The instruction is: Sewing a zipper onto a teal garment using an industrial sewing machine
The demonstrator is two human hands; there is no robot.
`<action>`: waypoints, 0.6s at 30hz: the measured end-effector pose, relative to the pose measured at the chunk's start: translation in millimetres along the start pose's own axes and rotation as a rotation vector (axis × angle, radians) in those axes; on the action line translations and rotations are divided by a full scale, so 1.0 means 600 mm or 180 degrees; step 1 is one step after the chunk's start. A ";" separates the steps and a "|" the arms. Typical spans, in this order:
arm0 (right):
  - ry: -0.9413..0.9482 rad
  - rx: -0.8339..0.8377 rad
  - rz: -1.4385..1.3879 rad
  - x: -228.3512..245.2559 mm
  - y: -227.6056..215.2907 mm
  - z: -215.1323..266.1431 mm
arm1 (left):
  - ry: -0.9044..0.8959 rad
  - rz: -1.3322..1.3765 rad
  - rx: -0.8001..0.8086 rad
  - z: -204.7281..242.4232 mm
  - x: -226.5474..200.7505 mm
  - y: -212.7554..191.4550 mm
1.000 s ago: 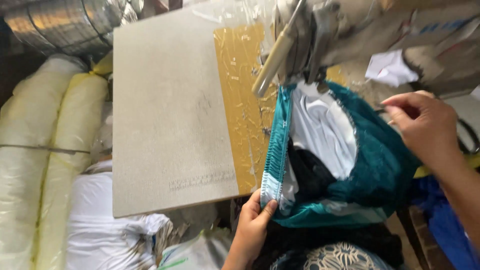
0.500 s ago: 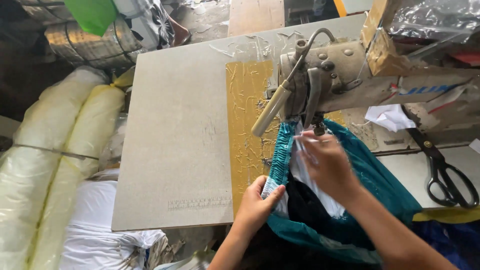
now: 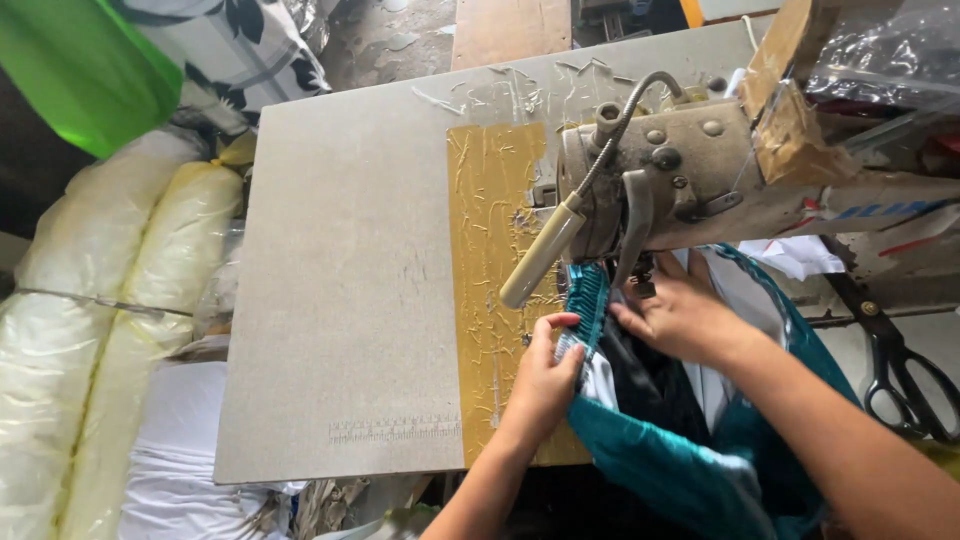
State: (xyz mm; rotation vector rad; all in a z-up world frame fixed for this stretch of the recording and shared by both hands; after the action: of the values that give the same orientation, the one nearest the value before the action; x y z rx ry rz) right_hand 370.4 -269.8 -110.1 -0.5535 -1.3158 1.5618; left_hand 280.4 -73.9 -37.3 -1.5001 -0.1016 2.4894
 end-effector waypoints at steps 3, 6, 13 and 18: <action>0.0070 -0.0236 -0.0103 -0.044 -0.028 -0.024 | 0.0071 0.0204 -0.0037 -0.006 -0.015 -0.011; 0.0446 -0.0057 -0.0860 0.009 -0.107 -0.009 | 0.0028 0.0394 -0.0152 0.004 -0.017 -0.024; -0.0255 -0.0974 0.0122 0.136 -0.163 0.072 | 0.0011 0.0462 0.0075 0.027 0.091 -0.011; -0.1137 -0.1998 0.0345 0.182 -0.116 0.171 | 0.0570 0.0277 0.0680 0.168 0.159 0.016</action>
State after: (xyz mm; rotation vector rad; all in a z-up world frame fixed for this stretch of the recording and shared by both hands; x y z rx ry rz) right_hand 267.5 -227.2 11.7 -0.7586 -2.1055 1.3552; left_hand 147.6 -54.7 -73.7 -1.6558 0.2570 2.3285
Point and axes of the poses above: each hand's wrist, its own z-axis away from the middle knuckle, its own y-axis out of the palm, x = y × z, the point moved 8 cm from there along -z, towards the middle knuckle, and after that the axes turned 6 degrees about -y, right-handed, at the moved point
